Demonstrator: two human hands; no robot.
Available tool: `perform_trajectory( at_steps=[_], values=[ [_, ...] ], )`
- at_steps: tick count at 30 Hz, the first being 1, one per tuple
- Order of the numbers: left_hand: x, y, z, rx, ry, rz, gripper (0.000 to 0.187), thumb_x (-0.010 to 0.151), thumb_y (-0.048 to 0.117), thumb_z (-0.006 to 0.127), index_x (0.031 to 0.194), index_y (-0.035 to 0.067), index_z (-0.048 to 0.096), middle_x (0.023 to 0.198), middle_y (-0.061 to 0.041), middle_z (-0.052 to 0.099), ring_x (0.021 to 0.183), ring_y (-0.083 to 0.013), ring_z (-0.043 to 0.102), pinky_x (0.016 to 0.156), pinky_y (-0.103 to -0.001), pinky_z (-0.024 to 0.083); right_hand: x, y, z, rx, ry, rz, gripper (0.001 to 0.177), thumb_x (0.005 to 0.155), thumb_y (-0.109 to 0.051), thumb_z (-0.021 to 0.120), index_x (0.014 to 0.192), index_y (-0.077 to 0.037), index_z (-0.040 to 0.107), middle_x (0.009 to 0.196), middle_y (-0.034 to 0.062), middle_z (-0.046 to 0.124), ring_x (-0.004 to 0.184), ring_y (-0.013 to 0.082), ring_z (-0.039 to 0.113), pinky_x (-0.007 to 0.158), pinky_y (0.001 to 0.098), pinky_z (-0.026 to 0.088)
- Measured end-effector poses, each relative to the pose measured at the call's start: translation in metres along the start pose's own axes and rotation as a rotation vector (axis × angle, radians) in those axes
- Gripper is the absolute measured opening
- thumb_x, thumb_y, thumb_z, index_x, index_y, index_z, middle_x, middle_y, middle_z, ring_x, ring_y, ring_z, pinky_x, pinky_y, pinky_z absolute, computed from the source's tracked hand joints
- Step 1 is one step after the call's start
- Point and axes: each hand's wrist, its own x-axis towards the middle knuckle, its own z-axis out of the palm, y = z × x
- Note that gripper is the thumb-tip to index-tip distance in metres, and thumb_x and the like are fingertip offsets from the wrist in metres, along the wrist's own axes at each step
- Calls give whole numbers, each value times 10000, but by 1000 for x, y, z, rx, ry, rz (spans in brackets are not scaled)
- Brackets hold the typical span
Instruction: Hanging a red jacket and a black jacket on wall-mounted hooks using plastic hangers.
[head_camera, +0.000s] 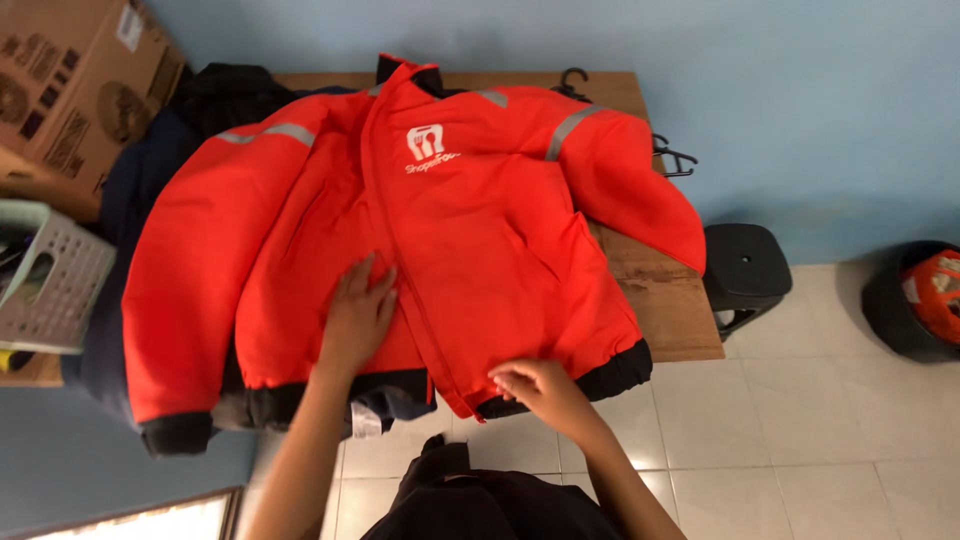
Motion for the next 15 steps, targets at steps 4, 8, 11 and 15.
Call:
perform_trajectory(
  at_steps=[4,8,11,15],
  values=[
    [-85,74,-42,-207,71,-129,307,942,165,661,1216,41,720,1363,-215,606,1281,-406,559,1059,-485,471,-8,94,37,110,-183,80,318,1000,-267,632,1140,-2,739,994,37,802,848,121,741,764,276,604],
    [-155,106,-25,-379,164,-265,127,896,126,720,969,62,802,1057,-81,768,1013,-250,718,902,-387,556,-15,173,72,135,-319,249,425,979,-364,651,1243,-32,680,1032,74,772,901,123,724,820,276,583],
    [-184,99,8,-599,153,-533,155,906,165,733,950,34,802,928,-61,799,822,-164,756,739,-290,597,-17,181,86,86,-175,349,534,943,-463,662,1315,-81,640,1083,64,778,824,161,623,777,290,545],
    [-182,95,31,-922,126,-788,249,980,230,647,1081,30,756,915,-63,794,802,-122,713,718,-270,565,-17,198,91,458,98,438,577,922,-509,758,1108,37,761,1100,80,793,1010,102,747,875,262,615]
  ],
)
